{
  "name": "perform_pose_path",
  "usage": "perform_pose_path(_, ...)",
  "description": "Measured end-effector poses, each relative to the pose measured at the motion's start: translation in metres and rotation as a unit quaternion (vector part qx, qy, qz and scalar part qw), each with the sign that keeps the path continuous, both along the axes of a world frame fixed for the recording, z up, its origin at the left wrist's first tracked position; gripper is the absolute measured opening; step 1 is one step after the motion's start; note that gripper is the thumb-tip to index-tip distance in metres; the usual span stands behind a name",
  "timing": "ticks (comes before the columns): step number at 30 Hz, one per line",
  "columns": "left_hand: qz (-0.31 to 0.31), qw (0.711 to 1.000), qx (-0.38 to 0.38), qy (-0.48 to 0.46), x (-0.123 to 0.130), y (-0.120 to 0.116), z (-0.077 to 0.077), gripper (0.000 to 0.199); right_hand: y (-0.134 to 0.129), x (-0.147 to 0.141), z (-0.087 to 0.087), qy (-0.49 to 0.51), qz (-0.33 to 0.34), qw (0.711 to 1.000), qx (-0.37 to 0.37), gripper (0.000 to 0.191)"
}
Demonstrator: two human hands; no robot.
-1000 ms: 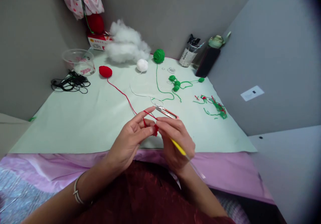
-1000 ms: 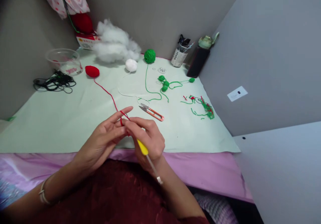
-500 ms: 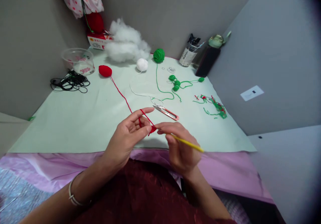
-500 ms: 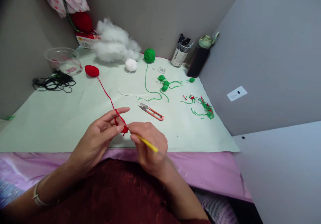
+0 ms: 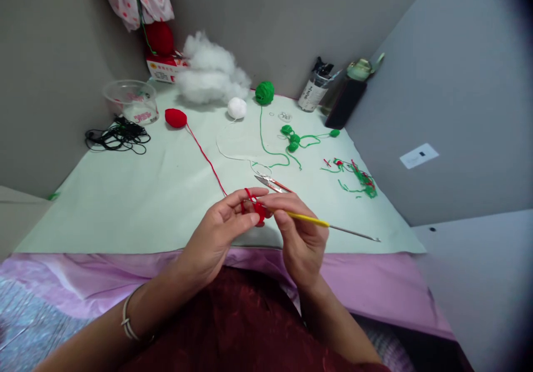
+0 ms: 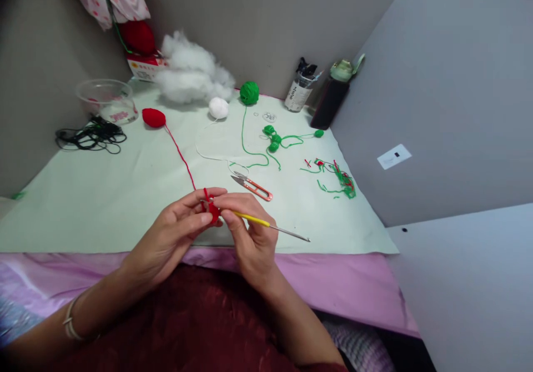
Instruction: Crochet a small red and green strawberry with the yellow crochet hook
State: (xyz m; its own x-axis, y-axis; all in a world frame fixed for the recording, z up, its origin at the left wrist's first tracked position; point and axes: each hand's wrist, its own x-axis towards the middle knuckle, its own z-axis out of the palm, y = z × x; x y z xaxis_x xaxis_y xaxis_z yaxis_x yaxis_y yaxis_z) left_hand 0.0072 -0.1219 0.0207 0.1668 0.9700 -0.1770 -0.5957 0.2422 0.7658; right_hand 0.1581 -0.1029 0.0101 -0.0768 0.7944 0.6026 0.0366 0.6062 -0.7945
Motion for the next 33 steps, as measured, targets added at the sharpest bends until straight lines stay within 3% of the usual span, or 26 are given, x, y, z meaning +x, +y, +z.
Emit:
perform_pose_path(4,0.015,1.0,-0.008,0.009,0.003,-0.001,-0.002,0.028,-0.003,-0.001,-0.007,-0.044,-0.034,0.998,0.038,0.023)
perform_pose_path(7,0.021,0.999,-0.04,-0.03,0.003,0.0,-0.003,0.033,-0.005,0.0,-0.013,-0.16,-0.089,0.973,0.138,0.03)
perform_pose_path(9,0.008,0.995,-0.068,-0.066,0.002,0.002,-0.003,0.033,-0.005,0.001,-0.015,-0.186,-0.107,0.962,0.166,0.032)
perform_pose_path(13,0.0,0.992,-0.089,-0.094,-0.003,0.005,-0.006,0.029,-0.003,0.005,-0.011,-0.056,-0.083,0.994,0.05,0.021)
perform_pose_path(16,0.008,0.995,-0.07,-0.068,-0.004,0.005,-0.007,0.025,-0.002,0.006,-0.007,0.061,-0.031,0.996,-0.062,0.018)
perform_pose_path(19,0.015,1.0,-0.024,-0.012,-0.002,0.003,-0.005,0.029,0.0,0.002,-0.006,0.077,0.016,0.994,-0.081,0.015)
perform_pose_path(25,0.036,0.999,-0.004,0.034,0.003,0.0,-0.004,0.037,-0.001,-0.003,-0.009,0.001,-0.026,0.999,-0.02,0.019)
perform_pose_path(30,0.012,0.998,-0.052,-0.045,0.004,0.002,-0.008,0.034,-0.004,-0.001,-0.019,-0.171,-0.098,0.968,0.156,0.034)
perform_pose_path(33,-0.021,0.992,-0.082,-0.091,-0.001,0.006,-0.01,0.025,-0.001,0.002,-0.017,-0.126,-0.093,0.978,0.139,0.031)
